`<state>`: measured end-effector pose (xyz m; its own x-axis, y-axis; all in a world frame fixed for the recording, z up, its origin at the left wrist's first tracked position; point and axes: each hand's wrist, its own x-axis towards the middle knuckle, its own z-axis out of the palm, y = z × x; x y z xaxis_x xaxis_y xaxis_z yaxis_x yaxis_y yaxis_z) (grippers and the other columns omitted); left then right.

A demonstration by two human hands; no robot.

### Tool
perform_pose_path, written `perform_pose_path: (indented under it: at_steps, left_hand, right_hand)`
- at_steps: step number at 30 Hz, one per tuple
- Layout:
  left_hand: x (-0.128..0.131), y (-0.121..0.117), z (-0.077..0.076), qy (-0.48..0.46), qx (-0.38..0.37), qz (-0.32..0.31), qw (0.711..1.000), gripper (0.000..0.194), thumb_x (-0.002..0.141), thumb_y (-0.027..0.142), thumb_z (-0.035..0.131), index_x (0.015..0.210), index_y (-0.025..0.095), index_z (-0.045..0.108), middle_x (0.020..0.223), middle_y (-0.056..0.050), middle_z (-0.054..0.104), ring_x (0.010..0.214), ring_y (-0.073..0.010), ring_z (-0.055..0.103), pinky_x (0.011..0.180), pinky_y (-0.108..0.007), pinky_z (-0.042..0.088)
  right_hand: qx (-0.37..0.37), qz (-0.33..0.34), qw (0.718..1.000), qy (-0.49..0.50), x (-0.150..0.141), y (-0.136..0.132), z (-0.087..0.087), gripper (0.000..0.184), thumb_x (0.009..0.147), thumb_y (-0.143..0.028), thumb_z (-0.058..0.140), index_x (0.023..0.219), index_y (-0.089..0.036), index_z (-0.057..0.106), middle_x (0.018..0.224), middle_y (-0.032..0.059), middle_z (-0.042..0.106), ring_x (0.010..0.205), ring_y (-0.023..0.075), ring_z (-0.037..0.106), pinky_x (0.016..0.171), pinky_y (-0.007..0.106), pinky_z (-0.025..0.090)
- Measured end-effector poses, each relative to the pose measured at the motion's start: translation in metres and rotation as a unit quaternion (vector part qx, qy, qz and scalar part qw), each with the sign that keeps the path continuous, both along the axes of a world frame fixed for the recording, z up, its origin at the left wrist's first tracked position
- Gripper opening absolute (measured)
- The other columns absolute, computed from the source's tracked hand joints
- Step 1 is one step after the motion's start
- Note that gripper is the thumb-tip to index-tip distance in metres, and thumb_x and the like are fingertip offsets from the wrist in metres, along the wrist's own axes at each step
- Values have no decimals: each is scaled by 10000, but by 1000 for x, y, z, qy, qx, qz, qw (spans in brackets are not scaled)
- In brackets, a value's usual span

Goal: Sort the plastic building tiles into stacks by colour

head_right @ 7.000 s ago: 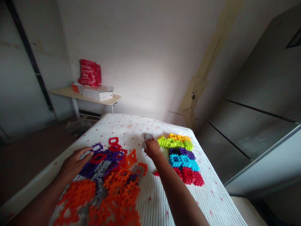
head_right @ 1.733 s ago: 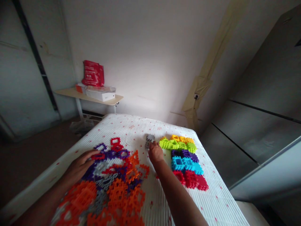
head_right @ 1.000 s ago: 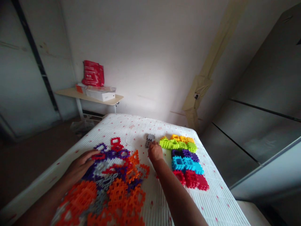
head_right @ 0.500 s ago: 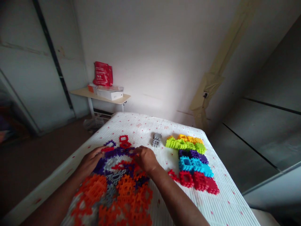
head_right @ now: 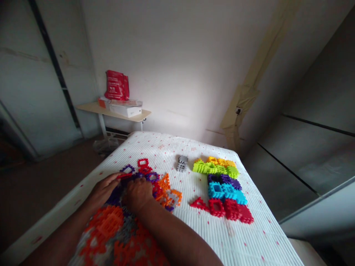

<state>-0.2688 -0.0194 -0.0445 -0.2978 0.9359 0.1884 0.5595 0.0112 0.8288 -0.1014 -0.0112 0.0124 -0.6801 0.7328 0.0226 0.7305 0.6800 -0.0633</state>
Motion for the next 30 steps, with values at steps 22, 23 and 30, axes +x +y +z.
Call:
perform_pose_path:
  at_steps: [22, 23, 30]
  left_hand:
    - [1, -2, 5, 9, -5, 2, 1000, 488, 709, 444, 430, 1048, 187, 668, 1125, -75, 686, 1088, -262, 603, 960, -347, 444]
    - [1, -2, 4, 12, -7, 1, 1000, 495, 710, 445, 426, 1055, 183, 666, 1132, -80, 683, 1094, -266, 599, 962, -354, 442]
    - [-5, 2, -7, 21, 6, 12, 1000, 429, 729, 411, 444, 1028, 215, 680, 1097, -61, 699, 1039, -263, 630, 942, -350, 461]
  right_hand:
    - [55, -135, 989, -8, 134, 40, 28, 218, 806, -293, 565, 969, -175, 651, 917, 103, 712, 861, 223, 669, 717, 263, 476]
    - [51, -133, 990, -9, 144, 45, 26, 231, 810, -292, 565, 990, -174, 649, 943, 102, 709, 881, 223, 664, 736, 266, 473]
    - [23, -118, 992, -22, 180, 70, 13, 323, 767, -214, 625, 1088, -182, 632, 1110, 78, 670, 1054, 191, 596, 887, 246, 417]
